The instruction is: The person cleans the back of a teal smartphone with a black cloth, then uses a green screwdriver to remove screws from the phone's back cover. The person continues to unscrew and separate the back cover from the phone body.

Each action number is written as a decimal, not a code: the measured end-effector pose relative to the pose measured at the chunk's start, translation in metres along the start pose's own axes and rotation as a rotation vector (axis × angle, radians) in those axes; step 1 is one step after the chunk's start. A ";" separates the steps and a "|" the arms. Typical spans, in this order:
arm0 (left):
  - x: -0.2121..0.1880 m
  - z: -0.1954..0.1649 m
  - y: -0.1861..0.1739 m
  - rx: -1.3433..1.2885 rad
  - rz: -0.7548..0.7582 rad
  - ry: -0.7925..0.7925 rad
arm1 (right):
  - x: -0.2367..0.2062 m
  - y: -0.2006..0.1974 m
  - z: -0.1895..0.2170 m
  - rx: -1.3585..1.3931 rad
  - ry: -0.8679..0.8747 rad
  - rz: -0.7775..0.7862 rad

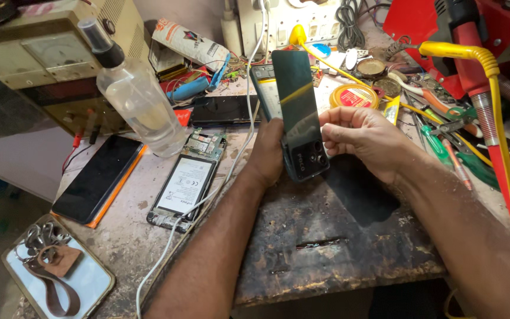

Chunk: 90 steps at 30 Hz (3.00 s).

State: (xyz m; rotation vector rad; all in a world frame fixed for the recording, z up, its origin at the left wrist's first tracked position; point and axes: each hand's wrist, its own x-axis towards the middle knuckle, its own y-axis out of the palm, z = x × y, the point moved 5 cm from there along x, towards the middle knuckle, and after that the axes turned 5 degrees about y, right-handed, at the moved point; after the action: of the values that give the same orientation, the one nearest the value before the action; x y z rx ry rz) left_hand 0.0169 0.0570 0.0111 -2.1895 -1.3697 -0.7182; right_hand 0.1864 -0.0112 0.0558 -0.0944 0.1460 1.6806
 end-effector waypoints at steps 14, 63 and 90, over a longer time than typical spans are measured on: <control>0.000 0.015 0.014 -0.959 -0.094 -0.473 | 0.012 -0.006 -0.012 0.124 0.042 -0.001; 0.006 -0.011 -0.005 -0.949 -0.036 -0.363 | -0.019 -0.017 0.010 -0.018 0.022 -0.042; 0.006 -0.021 -0.005 -0.978 -0.025 -0.453 | -0.015 -0.015 0.006 -0.001 0.113 0.155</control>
State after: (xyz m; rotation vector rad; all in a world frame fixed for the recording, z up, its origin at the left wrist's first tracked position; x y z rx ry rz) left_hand 0.0104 0.0499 0.0320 -3.2552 -1.4136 -1.1113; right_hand 0.2028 -0.0237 0.0634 -0.1831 0.2427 1.8302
